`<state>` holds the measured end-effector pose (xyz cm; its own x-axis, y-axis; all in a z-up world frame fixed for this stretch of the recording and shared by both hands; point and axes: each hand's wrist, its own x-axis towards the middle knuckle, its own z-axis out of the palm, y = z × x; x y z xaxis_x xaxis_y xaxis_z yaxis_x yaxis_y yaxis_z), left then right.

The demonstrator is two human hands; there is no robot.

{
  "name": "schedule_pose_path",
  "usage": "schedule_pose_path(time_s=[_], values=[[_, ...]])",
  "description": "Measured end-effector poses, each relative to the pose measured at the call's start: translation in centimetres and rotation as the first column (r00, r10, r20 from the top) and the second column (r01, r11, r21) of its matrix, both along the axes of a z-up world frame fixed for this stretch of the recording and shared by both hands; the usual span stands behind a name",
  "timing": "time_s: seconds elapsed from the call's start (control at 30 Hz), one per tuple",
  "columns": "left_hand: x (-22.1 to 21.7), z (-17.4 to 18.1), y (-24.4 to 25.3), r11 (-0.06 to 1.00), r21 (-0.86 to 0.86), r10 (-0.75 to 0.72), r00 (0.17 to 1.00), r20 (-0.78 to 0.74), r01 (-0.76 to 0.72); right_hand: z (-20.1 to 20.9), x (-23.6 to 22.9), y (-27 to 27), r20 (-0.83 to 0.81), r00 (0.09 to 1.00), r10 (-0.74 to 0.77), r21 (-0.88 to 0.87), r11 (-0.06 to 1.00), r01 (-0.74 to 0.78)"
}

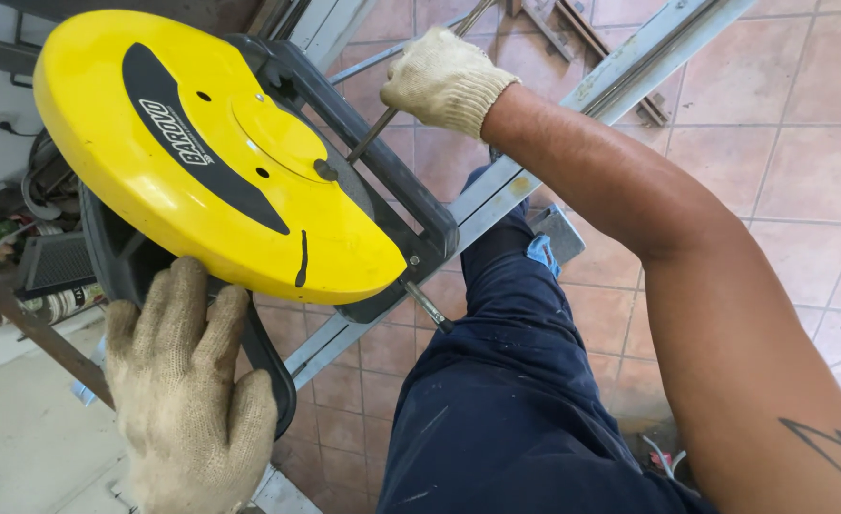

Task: Cutting metal rods to length using a chop saw

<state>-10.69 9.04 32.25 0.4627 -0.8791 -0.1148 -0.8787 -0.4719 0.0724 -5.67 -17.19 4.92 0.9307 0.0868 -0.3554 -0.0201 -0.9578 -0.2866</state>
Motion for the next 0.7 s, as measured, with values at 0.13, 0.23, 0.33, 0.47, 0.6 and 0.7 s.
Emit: schedule_pose_path(time_s=[0.13,0.23,0.33,0.47,0.6,0.7], values=[[0.12,0.03,-0.09,1.000,0.016,0.008,1.000,-0.002,-0.008,-0.08,-0.02,0.06,0.006,1.000,0.000,-0.031,1.000,0.000],[0.01,-0.04,0.12,0.999,0.034,0.021,1.000,0.005,-0.021,0.20,0.02,0.04,-0.092,0.953,-0.288,0.183,0.936,0.300],[-0.05,-0.04,0.06,1.000,0.009,0.011,1.000,0.013,-0.011,-0.18,-0.16,-0.43,-0.009,0.992,-0.127,0.060,0.990,0.127],[0.05,0.03,-0.10,0.998,0.054,0.034,0.999,0.016,-0.035,0.07,-0.58,-0.65,0.078,0.993,0.083,-0.099,0.992,-0.076],[-0.14,0.16,-0.39,0.996,0.076,0.053,0.998,0.029,-0.055,0.48,-0.33,-0.72,0.041,0.997,0.071,-0.087,0.994,-0.067],[0.03,0.10,-0.26,0.997,0.066,0.033,0.999,0.020,-0.035,0.00,-0.41,-0.69,0.065,0.997,0.047,-0.057,0.997,-0.044]])
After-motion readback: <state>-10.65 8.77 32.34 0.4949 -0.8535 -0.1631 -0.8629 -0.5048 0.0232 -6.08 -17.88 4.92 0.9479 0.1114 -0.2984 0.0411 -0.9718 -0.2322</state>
